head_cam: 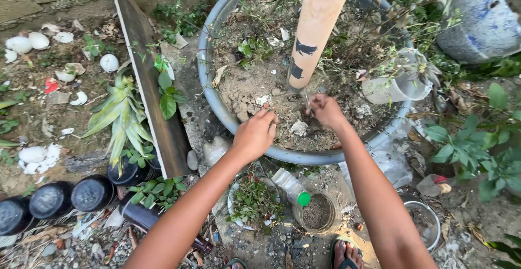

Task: The person is clearing weeds and debris from a large planter box in an outdoor setting.

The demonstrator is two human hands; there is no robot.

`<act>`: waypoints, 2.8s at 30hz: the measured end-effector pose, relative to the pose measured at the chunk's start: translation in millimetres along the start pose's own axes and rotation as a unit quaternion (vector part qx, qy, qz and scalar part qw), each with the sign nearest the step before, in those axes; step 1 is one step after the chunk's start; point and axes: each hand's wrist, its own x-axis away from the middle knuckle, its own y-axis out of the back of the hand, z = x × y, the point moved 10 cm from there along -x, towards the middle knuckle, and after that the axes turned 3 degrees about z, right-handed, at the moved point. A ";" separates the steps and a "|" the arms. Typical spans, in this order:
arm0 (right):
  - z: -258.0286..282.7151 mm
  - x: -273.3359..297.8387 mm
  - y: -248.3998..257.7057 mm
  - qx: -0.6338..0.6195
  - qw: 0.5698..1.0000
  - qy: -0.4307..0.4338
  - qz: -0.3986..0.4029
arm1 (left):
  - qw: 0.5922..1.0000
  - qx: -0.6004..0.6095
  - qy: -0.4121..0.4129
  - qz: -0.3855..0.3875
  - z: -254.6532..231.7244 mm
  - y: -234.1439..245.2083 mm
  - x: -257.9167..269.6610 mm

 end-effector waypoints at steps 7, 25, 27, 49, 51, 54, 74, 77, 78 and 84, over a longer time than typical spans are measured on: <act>59.4 43.7 20.1 0.183 0.980 -0.069 0.033 | 0.996 0.005 -0.061 0.062 -33.3 -49.9 -56.3; 116.0 82.0 -27.9 0.391 0.917 0.021 0.072 | 0.989 -0.135 0.046 0.047 31.0 -68.5 -89.3; 96.9 68.9 -37.9 0.449 0.886 0.073 0.087 | 0.983 -0.139 0.087 0.088 15.4 -36.6 -74.7; 82.4 49.1 -60.1 0.738 0.665 0.100 0.044 | 0.929 -0.350 0.051 0.105 32.3 -154.2 -86.3; 60.5 39.8 -72.3 0.762 0.633 0.101 0.085 | 0.875 -0.463 0.034 0.135 32.5 -160.6 -87.4; 85.7 51.2 -73.9 0.758 0.638 0.073 0.115 | 0.897 -0.393 0.017 0.202 32.8 -151.8 -77.1; 135.5 64.0 -29.9 0.581 0.790 -0.047 0.191 | 0.962 -0.126 0.120 0.210 37.2 -25.3 -50.2; 148.5 79.9 -10.3 0.619 0.761 -0.013 0.196 | 0.974 -0.110 0.090 0.176 32.5 -40.4 -63.2; 145.3 82.6 -5.6 0.642 0.741 0.006 0.197 | 0.977 -0.127 0.055 0.165 29.3 -49.8 -69.7; 99.0 101.5 -1.9 0.650 0.736 0.023 0.188 | 0.978 -0.157 0.017 0.138 10.9 -109.6 -76.7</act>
